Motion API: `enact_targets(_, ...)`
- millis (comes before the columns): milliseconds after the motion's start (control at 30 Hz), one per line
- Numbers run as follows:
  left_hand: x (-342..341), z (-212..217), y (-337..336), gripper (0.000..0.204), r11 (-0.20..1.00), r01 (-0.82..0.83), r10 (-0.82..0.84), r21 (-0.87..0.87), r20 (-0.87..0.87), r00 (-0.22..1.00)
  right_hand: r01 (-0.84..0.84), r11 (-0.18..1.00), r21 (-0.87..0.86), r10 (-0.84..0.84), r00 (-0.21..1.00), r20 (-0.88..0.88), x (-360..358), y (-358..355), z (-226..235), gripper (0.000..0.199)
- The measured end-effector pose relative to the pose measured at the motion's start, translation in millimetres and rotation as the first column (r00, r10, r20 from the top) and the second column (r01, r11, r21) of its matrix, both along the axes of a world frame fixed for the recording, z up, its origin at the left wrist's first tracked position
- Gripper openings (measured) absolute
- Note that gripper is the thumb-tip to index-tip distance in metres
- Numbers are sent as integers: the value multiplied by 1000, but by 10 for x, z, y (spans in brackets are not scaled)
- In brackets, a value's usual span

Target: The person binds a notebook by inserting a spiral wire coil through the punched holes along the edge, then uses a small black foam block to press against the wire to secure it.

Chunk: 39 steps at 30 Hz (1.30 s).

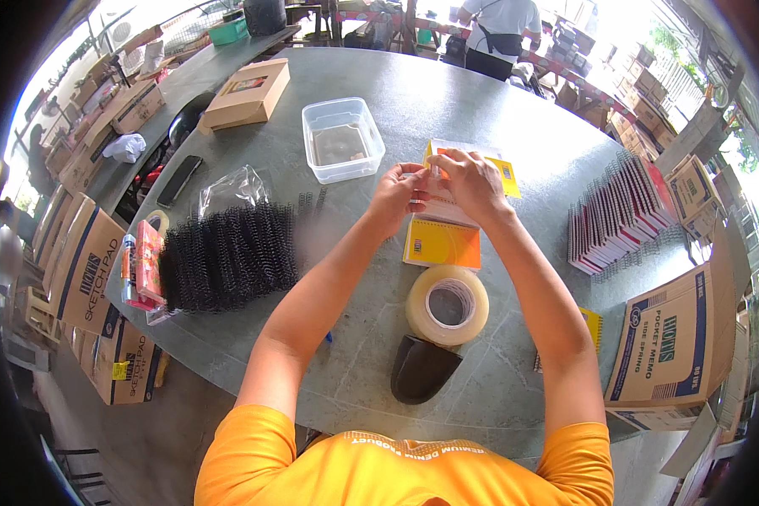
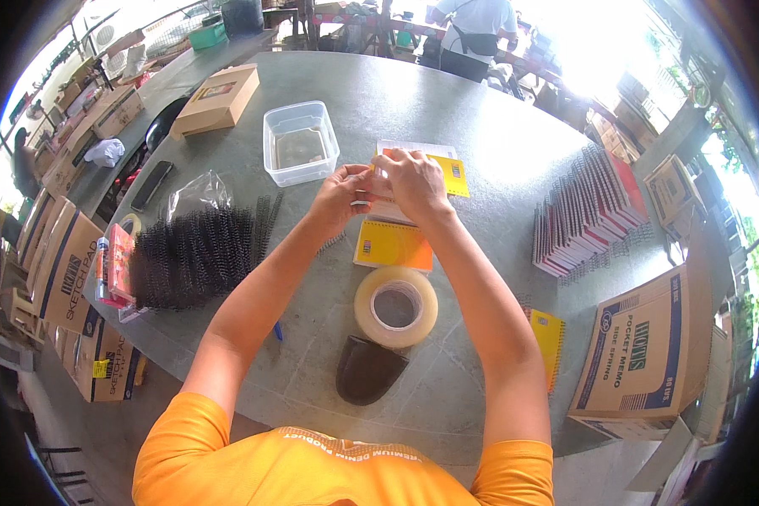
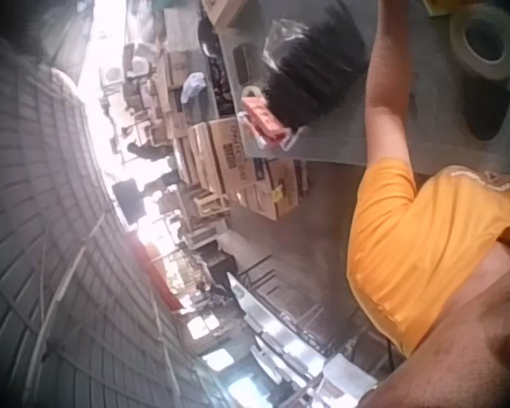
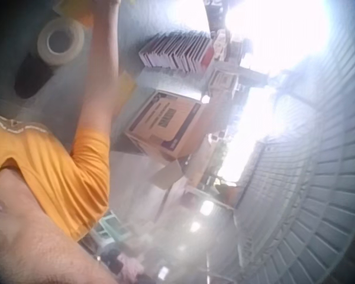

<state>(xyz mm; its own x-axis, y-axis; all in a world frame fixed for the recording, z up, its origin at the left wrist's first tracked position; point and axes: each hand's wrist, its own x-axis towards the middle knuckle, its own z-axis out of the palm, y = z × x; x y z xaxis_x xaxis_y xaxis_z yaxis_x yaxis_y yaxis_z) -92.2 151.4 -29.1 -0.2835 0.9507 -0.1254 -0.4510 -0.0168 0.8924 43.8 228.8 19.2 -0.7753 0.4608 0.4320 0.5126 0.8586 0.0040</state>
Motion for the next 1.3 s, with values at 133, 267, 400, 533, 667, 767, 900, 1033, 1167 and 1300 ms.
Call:
enact_targets(133,36,19,7,35,1000,-6,7,-18,52,999,-54,998,-16,53,997,-60,30,8,58,26)
enact_targets(267,24,-9,3,37,1000,22,-22,7,31,999,-39,981,-188,37,999,-13,72,-76,273,25)
enact_targets(400,0,16,14,37,999,34,-33,-23,46,998,-77,979,-190,79,997,0,49,-24,310,23)
enact_targets(533,-12,114,7,37,994,49,-48,-96,14,999,-59,924,-377,61,998,-6,114,-8,424,21)
enact_targets(667,21,123,29,41,953,-304,235,-6,-619,750,-33,929,-369,14,998,-54,147,53,368,18)
enact_targets(767,88,415,-109,41,833,-130,552,538,-822,141,-31,956,-291,43,998,35,228,-319,673,21)
enact_targets(900,291,597,-398,29,917,122,307,380,-868,391,-76,981,179,147,894,-424,593,-814,711,42)
enact_targets(1033,417,82,-716,26,888,283,60,363,-700,712,-126,944,-306,-133,702,-699,1215,-928,84,46)
enact_targets(1167,581,-374,-1065,25,942,300,-170,149,-561,810,-524,375,-765,-434,629,-644,1481,-1120,-662,32)
enact_targets(1300,678,-301,-1154,22,972,201,-171,119,-227,959,-522,368,-770,-517,573,-636,1208,-1362,-740,23)
